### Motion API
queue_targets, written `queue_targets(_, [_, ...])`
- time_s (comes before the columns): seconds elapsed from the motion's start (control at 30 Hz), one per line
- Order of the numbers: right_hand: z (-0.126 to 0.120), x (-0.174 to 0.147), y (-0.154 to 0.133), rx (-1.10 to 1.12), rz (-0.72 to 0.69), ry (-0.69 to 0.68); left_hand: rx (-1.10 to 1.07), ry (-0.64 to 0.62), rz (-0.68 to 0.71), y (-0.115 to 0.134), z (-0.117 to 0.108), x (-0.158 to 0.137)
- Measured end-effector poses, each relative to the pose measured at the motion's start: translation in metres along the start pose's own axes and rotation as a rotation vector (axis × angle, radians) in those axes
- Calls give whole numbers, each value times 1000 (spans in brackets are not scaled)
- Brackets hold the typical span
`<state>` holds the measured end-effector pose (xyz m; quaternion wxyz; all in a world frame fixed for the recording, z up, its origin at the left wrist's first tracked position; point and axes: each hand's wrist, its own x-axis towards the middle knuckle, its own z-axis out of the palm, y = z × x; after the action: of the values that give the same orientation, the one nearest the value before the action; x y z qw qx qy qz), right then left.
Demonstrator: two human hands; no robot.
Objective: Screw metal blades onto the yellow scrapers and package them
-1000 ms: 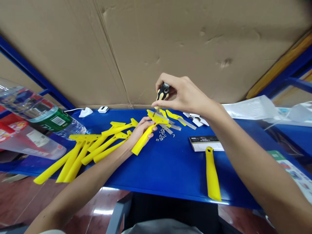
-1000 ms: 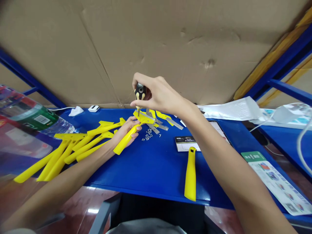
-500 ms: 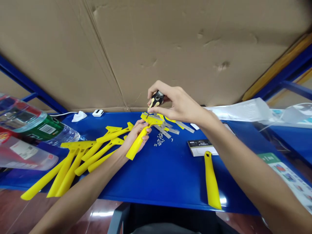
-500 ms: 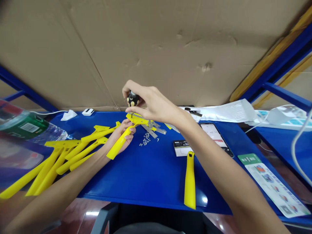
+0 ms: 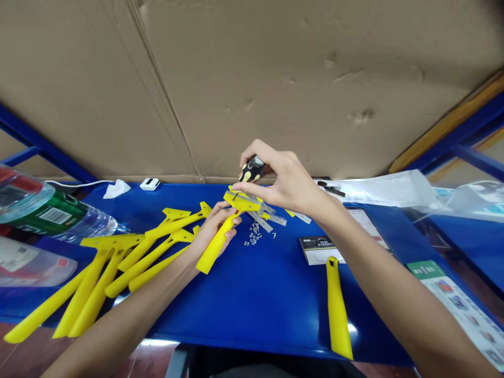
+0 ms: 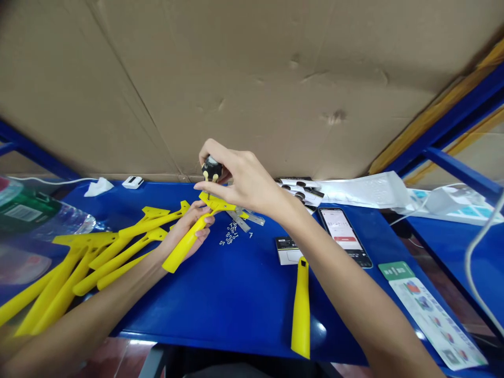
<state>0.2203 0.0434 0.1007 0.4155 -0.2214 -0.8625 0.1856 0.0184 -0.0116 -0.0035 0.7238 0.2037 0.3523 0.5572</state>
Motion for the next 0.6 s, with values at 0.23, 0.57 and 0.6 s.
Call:
queue_targets(0.23, [-1,1,-2,-18,102,34,59,-26,19,-2,-2,0])
queue_targets(0.57, [-10,9,-8,187,36,397,204,-207,176,22,-1,-6])
queue_targets(0.6, [-16,11,-10,221,-9,478,206,-220,192,26,0,-8])
